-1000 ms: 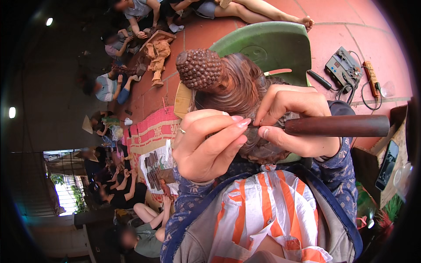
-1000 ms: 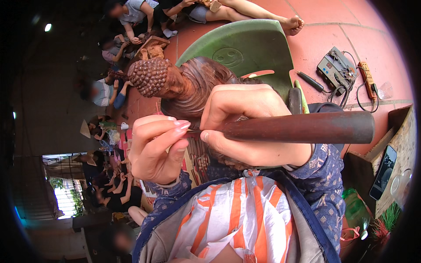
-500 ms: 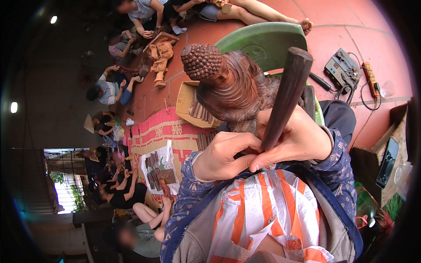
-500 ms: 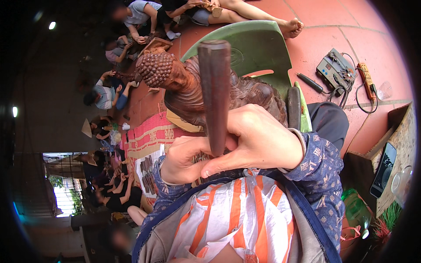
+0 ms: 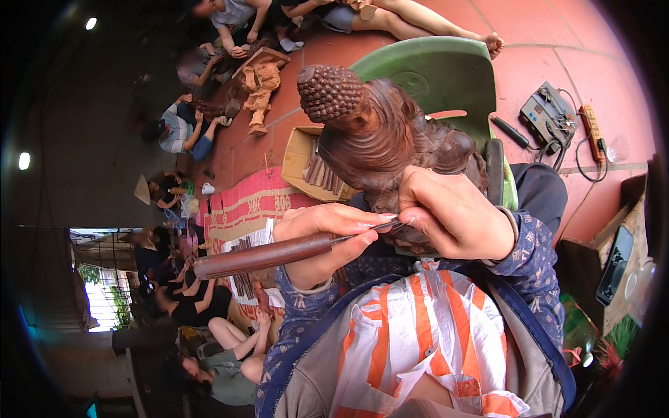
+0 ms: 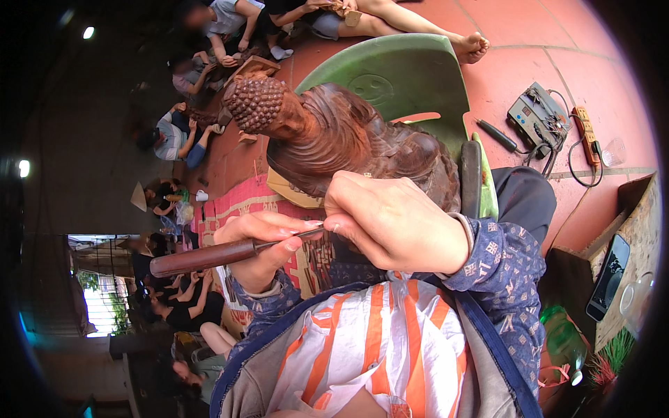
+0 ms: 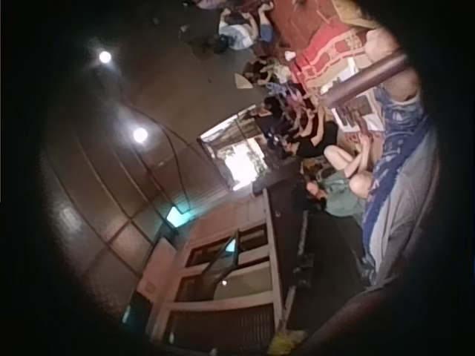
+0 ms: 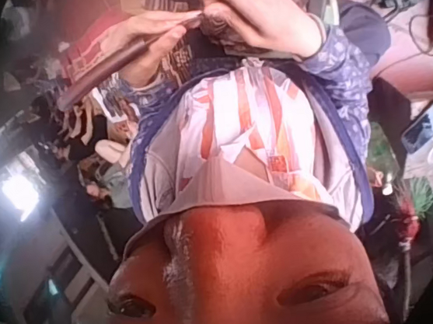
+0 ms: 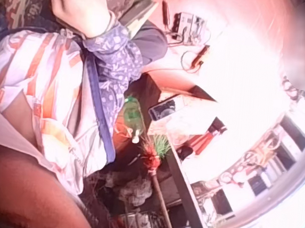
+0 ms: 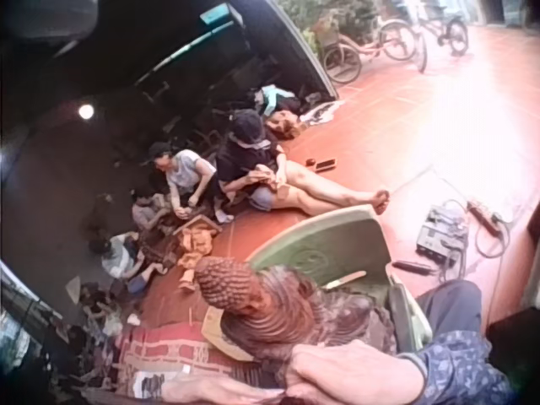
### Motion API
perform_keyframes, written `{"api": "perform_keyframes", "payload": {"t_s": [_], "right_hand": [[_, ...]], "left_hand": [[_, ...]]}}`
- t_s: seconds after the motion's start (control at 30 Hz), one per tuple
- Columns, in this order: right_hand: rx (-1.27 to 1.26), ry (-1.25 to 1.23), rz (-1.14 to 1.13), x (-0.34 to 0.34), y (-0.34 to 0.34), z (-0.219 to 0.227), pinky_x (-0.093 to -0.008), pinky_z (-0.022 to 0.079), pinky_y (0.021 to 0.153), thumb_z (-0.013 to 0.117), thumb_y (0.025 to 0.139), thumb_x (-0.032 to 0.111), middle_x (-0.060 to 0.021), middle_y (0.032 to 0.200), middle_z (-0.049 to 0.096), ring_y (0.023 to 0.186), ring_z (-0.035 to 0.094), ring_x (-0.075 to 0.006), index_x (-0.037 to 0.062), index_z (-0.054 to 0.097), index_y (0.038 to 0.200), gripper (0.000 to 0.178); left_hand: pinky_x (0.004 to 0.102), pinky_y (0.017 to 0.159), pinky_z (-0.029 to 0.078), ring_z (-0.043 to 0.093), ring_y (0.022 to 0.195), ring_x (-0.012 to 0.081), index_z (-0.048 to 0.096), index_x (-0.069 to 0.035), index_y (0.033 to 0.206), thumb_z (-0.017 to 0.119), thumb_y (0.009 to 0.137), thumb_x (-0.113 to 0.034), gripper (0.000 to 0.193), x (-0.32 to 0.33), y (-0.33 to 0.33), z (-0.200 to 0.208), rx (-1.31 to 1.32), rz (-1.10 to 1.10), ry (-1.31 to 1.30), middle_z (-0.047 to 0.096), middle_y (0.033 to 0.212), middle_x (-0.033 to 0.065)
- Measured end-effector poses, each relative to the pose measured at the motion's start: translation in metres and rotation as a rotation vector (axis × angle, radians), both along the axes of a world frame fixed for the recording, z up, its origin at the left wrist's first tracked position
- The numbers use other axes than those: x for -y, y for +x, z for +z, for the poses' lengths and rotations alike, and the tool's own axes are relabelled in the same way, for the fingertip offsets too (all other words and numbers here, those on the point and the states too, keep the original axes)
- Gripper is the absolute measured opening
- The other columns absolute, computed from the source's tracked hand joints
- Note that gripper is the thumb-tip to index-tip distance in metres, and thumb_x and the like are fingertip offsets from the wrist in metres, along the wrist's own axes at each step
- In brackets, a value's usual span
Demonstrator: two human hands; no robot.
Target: The person carves a wooden Buddha statue using a chisel and mallet. They repeatedly strike the chisel to shape the head and upper torso, rotating the piece to access different areas.
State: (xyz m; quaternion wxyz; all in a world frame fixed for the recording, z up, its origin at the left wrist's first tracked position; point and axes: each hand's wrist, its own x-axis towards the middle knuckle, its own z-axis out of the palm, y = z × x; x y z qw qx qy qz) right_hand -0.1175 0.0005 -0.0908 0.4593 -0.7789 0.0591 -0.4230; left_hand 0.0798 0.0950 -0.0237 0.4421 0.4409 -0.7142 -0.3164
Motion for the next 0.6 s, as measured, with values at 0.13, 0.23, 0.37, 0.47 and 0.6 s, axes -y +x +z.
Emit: {"api": "perform_keyframes", "payload": {"t_s": [0.13, 0.23, 0.37, 0.47, 0.6], "right_hand": [[0.021, -0.061, -0.015, 0.010, 0.011, 0.010, -0.0418, 0.043, 0.062, 0.059, 0.091, 0.010, -0.0154, 0.078, 0.050, 0.070, 0.054, -0.0360, 0.0021, 0.047, 0.088, 0.014], [0.110, -0.126, -0.261, 0.033, 0.023, 0.022, -0.0370, 0.044, 0.068, 0.065, 0.085, 0.006, -0.0129, 0.085, 0.054, 0.077, 0.056, -0.0287, -0.0005, 0.051, 0.096, 0.018], [0.296, -0.199, -0.255, 0.066, 0.057, 0.038, -0.0378, 0.040, 0.104, 0.086, 0.069, 0.025, -0.0170, 0.127, 0.053, 0.126, 0.049, -0.0302, 0.0008, 0.035, 0.140, 0.091], [0.344, -0.016, -0.071, 0.072, 0.091, 0.050, -0.0338, 0.045, 0.099, 0.089, 0.067, 0.024, -0.0139, 0.122, 0.056, 0.121, 0.054, -0.0235, 0.0024, 0.036, 0.142, 0.094], [0.284, 0.088, -0.059, 0.067, 0.099, 0.040, -0.0274, 0.049, 0.085, 0.081, 0.072, 0.012, -0.0064, 0.103, 0.063, 0.093, 0.062, -0.0127, 0.0010, 0.050, 0.121, 0.059]], "left_hand": [[0.0390, 0.075, 0.060, 0.071, 0.083, 0.0321, 0.056, 0.001, 0.090, 0.068, 0.082, 0.007, 0.015, -0.005, 0.007, 0.009, 0.003, 0.042, -0.052, 0.068, 0.095, 0.0281], [0.0403, 0.079, 0.060, 0.070, 0.089, 0.0332, 0.054, 0.001, 0.093, 0.066, 0.085, 0.006, 0.016, -0.005, 0.012, 0.012, -0.133, 0.156, -0.243, 0.066, 0.101, 0.0303], [0.0393, 0.083, 0.058, 0.069, 0.095, 0.0345, 0.052, 0.000, 0.096, 0.063, 0.085, 0.011, 0.019, 0.007, 0.004, 0.019, 0.087, 0.332, -0.551, 0.064, 0.107, 0.0313], [0.0352, 0.082, 0.058, 0.068, 0.099, 0.0317, 0.048, 0.000, 0.105, 0.060, 0.088, 0.010, 0.023, 0.009, 0.005, 0.013, 0.159, 0.355, -0.607, 0.060, 0.117, 0.0336], [0.0336, 0.082, 0.057, 0.067, 0.101, 0.0295, 0.046, 0.001, 0.107, 0.058, 0.089, 0.011, 0.024, 0.008, 0.004, 0.006, 0.166, 0.396, -0.582, 0.058, 0.120, 0.0343]]}}
